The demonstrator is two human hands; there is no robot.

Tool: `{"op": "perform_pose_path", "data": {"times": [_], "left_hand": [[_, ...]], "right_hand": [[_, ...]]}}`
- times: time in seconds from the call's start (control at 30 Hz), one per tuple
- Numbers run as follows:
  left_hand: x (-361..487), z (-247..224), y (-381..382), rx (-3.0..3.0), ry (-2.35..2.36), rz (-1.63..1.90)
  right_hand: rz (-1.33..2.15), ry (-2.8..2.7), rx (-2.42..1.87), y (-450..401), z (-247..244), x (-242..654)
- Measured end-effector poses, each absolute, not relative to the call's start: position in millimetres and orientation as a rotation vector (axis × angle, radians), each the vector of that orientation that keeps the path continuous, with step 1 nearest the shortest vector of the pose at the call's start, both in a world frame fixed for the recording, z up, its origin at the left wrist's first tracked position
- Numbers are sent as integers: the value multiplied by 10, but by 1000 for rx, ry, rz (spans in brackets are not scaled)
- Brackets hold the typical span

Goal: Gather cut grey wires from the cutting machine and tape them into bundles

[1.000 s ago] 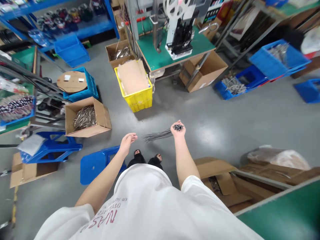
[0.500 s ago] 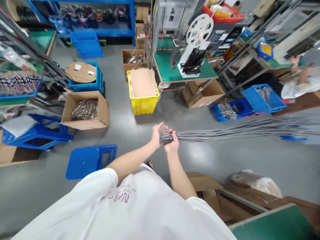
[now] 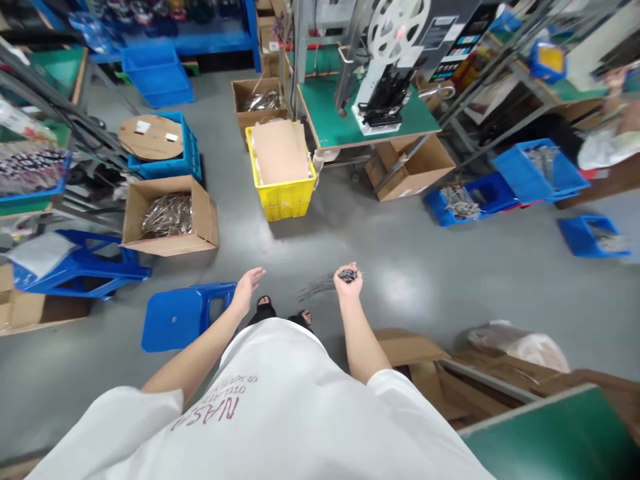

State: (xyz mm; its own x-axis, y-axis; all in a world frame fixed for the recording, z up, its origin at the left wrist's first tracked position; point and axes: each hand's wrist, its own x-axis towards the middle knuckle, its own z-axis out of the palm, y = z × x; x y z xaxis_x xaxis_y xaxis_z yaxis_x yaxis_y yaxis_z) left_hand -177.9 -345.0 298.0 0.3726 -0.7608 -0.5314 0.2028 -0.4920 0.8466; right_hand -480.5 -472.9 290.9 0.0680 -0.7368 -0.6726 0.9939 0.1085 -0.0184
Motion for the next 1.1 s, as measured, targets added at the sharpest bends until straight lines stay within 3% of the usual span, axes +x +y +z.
{"op": "perform_pose_path", "data": {"times": [0.17,0.33,0.57,0.8,0.97,1.1], "left_hand": [[-1205,2925,-2964,1886,-275,-1153],[-1212,2907,-3141,1862,-266,-1189],[-1795,2893,-3881,1631,-349,-1403],[-2078,3077,-4273,1439,-240,-1493],[-2431,3138,-4396,1415,-174,-1540],[-3069,3259,-4560,1346,-253,-1581]], "right_hand": [[-1196,488,740,-4592,2706,-4696],[-1039,505,770,-4538,2574,-4459],[-1311,507,738,-5067,2817,-4958],[-1531,454,294,-5244,3531,-5022],[-1526,727,-138,-4751,3510,-4333],[-1357,751,-124,-4460,3394,-3994]]}}
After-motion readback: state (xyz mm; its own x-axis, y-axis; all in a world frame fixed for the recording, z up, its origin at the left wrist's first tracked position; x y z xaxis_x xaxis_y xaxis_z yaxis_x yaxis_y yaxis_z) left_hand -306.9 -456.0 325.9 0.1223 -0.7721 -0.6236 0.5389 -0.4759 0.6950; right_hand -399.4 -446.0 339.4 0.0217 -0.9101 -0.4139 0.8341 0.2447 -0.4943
